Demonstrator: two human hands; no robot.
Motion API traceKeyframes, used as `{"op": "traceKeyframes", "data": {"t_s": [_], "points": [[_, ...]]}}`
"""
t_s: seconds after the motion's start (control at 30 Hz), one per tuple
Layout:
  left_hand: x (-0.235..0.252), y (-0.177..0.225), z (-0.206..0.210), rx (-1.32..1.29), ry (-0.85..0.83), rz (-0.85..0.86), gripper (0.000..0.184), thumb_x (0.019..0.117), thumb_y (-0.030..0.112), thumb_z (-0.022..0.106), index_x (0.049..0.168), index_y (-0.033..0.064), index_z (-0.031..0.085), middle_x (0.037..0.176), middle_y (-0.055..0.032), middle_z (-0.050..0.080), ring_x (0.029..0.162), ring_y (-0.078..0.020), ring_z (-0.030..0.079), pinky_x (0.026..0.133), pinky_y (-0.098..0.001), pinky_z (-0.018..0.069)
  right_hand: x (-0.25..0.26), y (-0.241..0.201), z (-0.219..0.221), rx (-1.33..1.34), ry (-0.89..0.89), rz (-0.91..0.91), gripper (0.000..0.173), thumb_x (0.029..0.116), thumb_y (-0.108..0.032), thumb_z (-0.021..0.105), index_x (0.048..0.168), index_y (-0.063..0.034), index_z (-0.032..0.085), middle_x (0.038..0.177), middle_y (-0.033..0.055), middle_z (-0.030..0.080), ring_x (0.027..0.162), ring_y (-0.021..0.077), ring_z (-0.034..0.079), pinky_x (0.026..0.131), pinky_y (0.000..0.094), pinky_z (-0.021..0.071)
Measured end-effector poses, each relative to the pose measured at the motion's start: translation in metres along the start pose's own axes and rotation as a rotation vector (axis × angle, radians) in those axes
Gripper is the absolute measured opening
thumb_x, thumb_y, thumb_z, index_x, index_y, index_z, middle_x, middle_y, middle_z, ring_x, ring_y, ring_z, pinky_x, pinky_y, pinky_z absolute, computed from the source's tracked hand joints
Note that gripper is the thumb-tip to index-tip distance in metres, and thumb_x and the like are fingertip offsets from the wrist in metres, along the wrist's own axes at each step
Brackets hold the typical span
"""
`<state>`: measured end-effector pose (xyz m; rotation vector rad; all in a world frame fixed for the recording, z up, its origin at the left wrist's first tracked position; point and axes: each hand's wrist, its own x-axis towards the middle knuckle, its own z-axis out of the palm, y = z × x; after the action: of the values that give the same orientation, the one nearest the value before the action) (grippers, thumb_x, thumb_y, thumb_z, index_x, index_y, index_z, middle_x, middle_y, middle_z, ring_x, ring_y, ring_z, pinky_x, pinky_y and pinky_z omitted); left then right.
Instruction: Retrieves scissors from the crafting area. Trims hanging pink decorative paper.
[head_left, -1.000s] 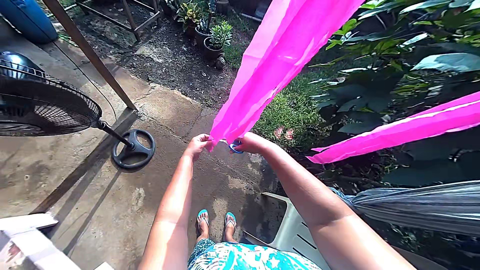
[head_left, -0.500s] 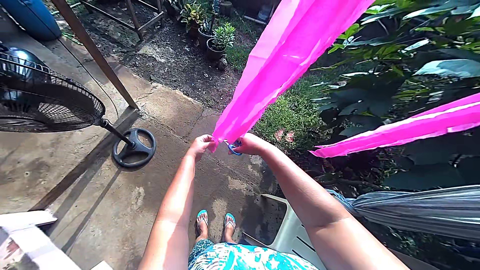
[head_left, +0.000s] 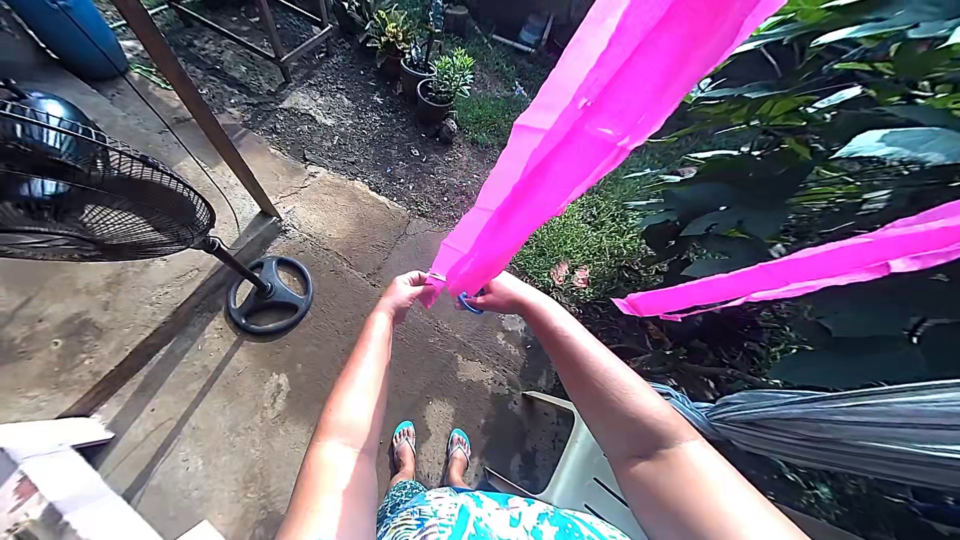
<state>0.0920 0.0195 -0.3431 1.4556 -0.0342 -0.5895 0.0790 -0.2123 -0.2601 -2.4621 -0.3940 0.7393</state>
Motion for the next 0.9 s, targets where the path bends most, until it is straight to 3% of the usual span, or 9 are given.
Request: {"op": "traceKeyframes", "data": {"t_s": [0.1,0.23,0.37,0.5,0.57,0.63,0.77,0.9], "points": [[0.001,0.000,0.001,-0.005,-0.004,-0.007,0.012,0.0964,-0.002,0.065,0.109,-0.0023,0.065,0.095,-0.0070,0.068,0.081,-0.0099,0.063,0.079,-0.0297,0.0547,0.002,-0.003,0.002,0.010,0.017,0.021,0.035,0.0935,-0.033,0.076,0.103,0.0007,0.071,0.096,0.0201,0.069,0.096,0.0359,0.066,0.091,0.0603,0.0491],[-0.001,0.001,0.001,-0.007,-0.011,-0.016,0.015,0.0968,-0.004,0.063,0.112,-0.0042,0.065,0.100,-0.0107,0.069,0.086,-0.0132,0.064,0.083,-0.0327,0.0550,0.006,0.000,0.005,-0.011,0.020,0.069,0.033,0.0956,-0.029,0.074,0.112,-0.0014,0.072,0.110,0.0214,0.071,0.110,0.0373,0.066,0.100,0.0611,0.0474],[-0.024,0.024,0.007,0.107,-0.013,-0.131,0.014,0.0986,-0.004,0.060,0.112,-0.0053,0.063,0.099,-0.0106,0.065,0.083,-0.0115,0.061,0.082,-0.0308,0.0533,0.002,0.003,0.006,0.005,0.040,0.050,0.035,0.0959,-0.033,0.073,0.106,0.0004,0.071,0.103,0.0212,0.070,0.102,0.0369,0.067,0.094,0.0601,0.0493],[-0.030,-0.011,-0.013,0.212,-0.113,-0.257,0.021,0.0970,-0.003,0.063,0.118,-0.0056,0.061,0.106,-0.0124,0.065,0.089,-0.0139,0.063,0.084,-0.0322,0.0546,-0.012,0.005,0.019,0.045,-0.058,0.096,0.049,0.0938,-0.040,0.073,0.113,0.0042,0.066,0.114,0.0226,0.064,0.105,0.0372,0.062,0.095,0.0583,0.0474],[-0.048,-0.029,-0.025,0.253,-0.113,-0.344,0.023,0.0986,-0.001,0.060,0.121,-0.0041,0.061,0.105,-0.0119,0.066,0.084,-0.0141,0.064,0.079,-0.0328,0.0555,-0.023,0.012,0.035,0.016,-0.126,0.132,0.053,0.0942,-0.043,0.072,0.116,0.0046,0.065,0.119,0.0238,0.062,0.110,0.0386,0.061,0.097,0.0596,0.0464],[-0.070,-0.042,-0.028,0.288,-0.097,-0.412,0.017,0.1017,0.000,0.055,0.117,-0.0035,0.062,0.095,-0.0101,0.067,0.074,-0.0134,0.064,0.071,-0.0315,0.0557,-0.050,0.023,0.052,0.009,-0.202,0.180,0.057,0.0962,-0.045,0.069,0.123,0.0053,0.063,0.128,0.0259,0.060,0.118,0.0408,0.059,0.102,0.0613,0.0433],[-0.116,-0.064,-0.031,0.144,0.088,-0.522,0.021,0.1049,-0.002,0.039,0.114,-0.0056,0.058,0.089,-0.0113,0.066,0.071,-0.0173,0.066,0.070,-0.0359,0.0593,-0.122,0.060,0.105,0.048,-0.293,0.278,0.061,0.0963,-0.047,0.069,0.126,0.0057,0.063,0.132,0.0277,0.059,0.125,0.0437,0.056,0.104,0.0641,0.0416],[-0.138,-0.087,-0.029,0.030,0.273,-0.526,0.018,0.1016,-0.005,0.041,0.098,0.0001,0.058,0.077,-0.0056,0.065,0.059,-0.0112,0.060,0.057,-0.0266,0.0542,-0.190,0.094,0.152,0.132,-0.342,0.381,0.064,0.0968,-0.050,0.067,0.124,0.0075,0.063,0.127,0.0306,0.061,0.121,0.0457,0.058,0.102,0.0656,0.0428]]}}
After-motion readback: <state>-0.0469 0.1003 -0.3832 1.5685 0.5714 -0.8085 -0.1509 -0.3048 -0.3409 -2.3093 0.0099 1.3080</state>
